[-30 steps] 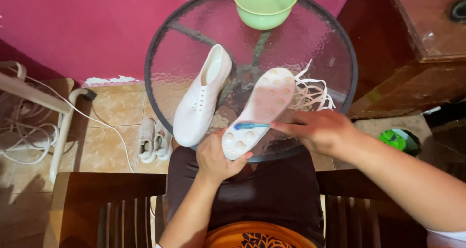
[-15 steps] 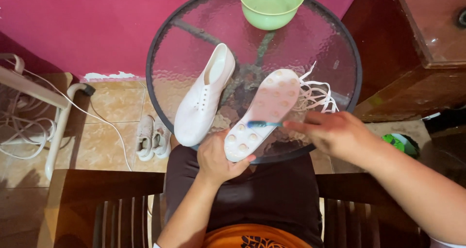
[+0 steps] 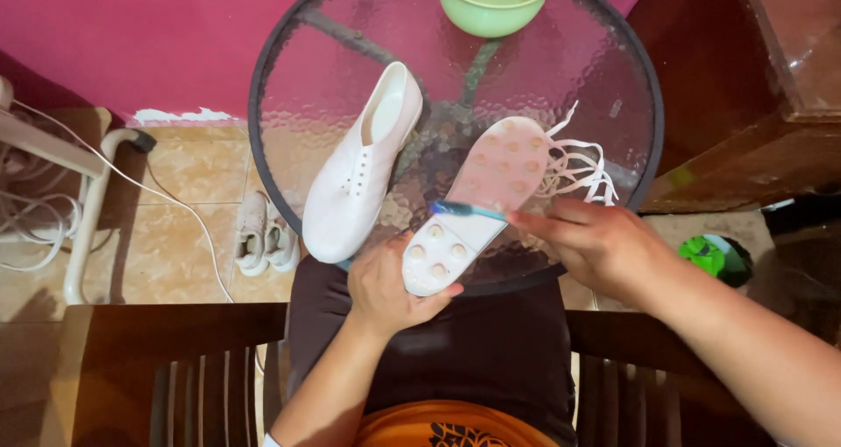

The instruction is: Brushing the sole of a white shoe with a toothbrush and water

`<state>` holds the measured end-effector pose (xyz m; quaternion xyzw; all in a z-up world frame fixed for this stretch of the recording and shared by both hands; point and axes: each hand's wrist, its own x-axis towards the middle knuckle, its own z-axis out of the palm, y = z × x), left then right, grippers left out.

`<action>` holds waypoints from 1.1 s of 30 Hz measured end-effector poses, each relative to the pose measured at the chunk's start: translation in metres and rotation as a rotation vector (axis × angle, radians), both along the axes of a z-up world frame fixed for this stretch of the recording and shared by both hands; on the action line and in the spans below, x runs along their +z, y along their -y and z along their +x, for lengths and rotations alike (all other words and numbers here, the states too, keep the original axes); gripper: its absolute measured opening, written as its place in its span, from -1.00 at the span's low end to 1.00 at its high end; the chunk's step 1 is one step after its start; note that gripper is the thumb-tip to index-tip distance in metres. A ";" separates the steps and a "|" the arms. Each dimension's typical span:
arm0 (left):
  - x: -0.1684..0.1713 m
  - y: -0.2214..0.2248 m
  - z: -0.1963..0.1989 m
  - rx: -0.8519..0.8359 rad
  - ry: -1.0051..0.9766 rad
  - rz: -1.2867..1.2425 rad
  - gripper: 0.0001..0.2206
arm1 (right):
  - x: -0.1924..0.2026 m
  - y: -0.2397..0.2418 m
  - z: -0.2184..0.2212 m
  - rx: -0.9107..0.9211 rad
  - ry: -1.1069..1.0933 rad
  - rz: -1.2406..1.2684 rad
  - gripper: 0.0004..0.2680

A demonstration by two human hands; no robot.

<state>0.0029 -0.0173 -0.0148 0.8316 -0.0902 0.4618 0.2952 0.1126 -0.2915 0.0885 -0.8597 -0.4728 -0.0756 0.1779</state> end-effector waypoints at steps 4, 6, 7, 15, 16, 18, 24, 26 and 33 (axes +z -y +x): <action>0.000 0.001 -0.002 -0.013 -0.010 0.018 -0.30 | -0.005 -0.026 -0.012 0.077 -0.070 0.146 -0.62; -0.004 -0.003 -0.003 -0.012 -0.031 0.003 -0.31 | -0.011 -0.024 -0.013 0.113 -0.068 0.088 -0.70; 0.000 -0.002 -0.003 -0.004 -0.031 0.004 -0.31 | -0.003 -0.019 -0.012 0.121 -0.068 0.089 -0.70; -0.002 -0.002 0.000 -0.006 -0.002 0.019 -0.31 | -0.012 -0.033 -0.011 0.116 0.064 0.117 -0.72; 0.002 0.000 -0.001 -0.011 -0.002 0.020 -0.31 | -0.009 -0.027 -0.012 0.110 0.065 0.118 -0.72; 0.012 0.000 -0.001 -0.012 -0.001 0.036 -0.30 | -0.001 -0.020 -0.012 0.137 0.085 0.093 -0.69; -0.003 0.001 0.001 0.018 0.002 0.012 -0.27 | 0.006 -0.006 -0.003 0.053 0.029 0.014 -0.78; -0.004 0.001 0.001 0.013 -0.002 0.009 -0.27 | -0.010 -0.017 -0.005 0.070 0.009 0.065 -0.73; -0.009 -0.001 0.002 0.034 -0.007 -0.010 -0.26 | -0.011 0.002 -0.007 0.067 -0.047 0.003 -0.74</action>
